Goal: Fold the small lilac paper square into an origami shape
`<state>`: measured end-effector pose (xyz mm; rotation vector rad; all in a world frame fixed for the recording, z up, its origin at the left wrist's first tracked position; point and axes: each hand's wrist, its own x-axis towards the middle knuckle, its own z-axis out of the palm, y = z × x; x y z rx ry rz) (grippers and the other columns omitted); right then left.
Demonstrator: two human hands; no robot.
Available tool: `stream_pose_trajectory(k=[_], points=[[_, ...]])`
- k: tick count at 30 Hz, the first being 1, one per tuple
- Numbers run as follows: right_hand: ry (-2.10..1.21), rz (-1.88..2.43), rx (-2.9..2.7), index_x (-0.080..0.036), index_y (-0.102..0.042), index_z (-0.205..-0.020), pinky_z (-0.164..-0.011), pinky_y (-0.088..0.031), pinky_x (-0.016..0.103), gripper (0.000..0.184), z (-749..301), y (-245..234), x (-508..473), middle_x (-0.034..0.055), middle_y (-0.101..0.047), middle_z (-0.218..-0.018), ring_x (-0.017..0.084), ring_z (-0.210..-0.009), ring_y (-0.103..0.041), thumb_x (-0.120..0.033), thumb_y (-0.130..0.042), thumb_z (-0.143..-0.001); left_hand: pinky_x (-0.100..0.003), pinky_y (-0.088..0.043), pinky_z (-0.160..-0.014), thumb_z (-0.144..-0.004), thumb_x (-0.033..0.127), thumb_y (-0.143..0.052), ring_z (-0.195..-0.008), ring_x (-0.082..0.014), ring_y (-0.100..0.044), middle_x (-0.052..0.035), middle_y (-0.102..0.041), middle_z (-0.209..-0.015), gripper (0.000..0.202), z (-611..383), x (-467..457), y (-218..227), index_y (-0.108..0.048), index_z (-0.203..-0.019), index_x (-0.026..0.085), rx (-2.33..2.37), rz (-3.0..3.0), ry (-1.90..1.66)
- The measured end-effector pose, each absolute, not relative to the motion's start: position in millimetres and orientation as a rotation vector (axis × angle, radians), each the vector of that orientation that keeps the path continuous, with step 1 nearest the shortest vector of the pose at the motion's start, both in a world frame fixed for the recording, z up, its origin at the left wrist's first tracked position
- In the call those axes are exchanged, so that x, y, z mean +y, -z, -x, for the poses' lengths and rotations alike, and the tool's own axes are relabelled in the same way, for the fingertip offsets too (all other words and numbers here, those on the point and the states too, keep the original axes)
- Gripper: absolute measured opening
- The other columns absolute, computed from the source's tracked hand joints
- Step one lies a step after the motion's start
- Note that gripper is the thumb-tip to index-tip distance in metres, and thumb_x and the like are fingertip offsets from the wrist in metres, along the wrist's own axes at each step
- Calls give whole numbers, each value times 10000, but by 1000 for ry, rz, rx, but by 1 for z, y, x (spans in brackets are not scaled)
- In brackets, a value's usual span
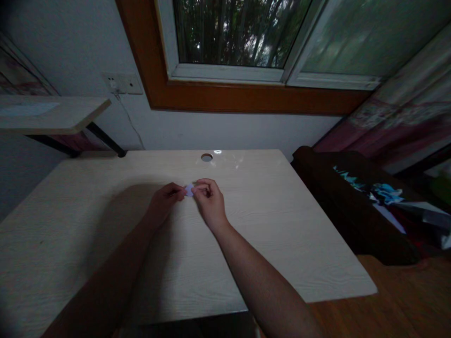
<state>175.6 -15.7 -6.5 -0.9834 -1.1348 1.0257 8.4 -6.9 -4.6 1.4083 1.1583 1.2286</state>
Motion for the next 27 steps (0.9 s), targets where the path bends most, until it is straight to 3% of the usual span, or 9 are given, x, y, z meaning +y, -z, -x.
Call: stream_pose_trajectory(k=[5,12,18,27], points=[[-823,1120,-1351,-243,-733,-1051,-742,-501,303,239,-179,2,-19,24,-707,-880,163,-762,-627,-355,-738,-841,-254,-459,-661,-789,366,-760,-680,-132,-585,4,-645,-742,170,-6,-6,5,-732,-795,199,1199,-1525,-1328],[-663,1036,-1510,-248,-763,-855,-699,-494,293,51,-180,-9,-23,30,-717,-869,167,-779,-632,-261,-715,-867,-259,-484,-683,-782,350,-785,-725,-140,-612,-17,-657,-793,159,-6,-8,0,-750,-821,200,1121,-1548,-1394],[-604,968,-1488,-265,-767,-855,-824,-548,332,99,-183,-8,-20,46,-717,-967,185,-923,-671,-182,-713,-850,-261,-516,-666,-858,429,-712,-661,-125,-630,-14,-688,-739,284,-12,-14,-6,-697,-962,164,956,-1244,-1335],[-569,917,-1597,-295,-773,-907,-911,-546,375,187,-185,-4,-19,37,-692,-1050,190,-997,-668,-135,-685,-868,-245,-520,-628,-765,345,-807,-623,-112,-646,13,-670,-706,282,-11,-12,-3,-686,-948,168,875,-1170,-1313]])
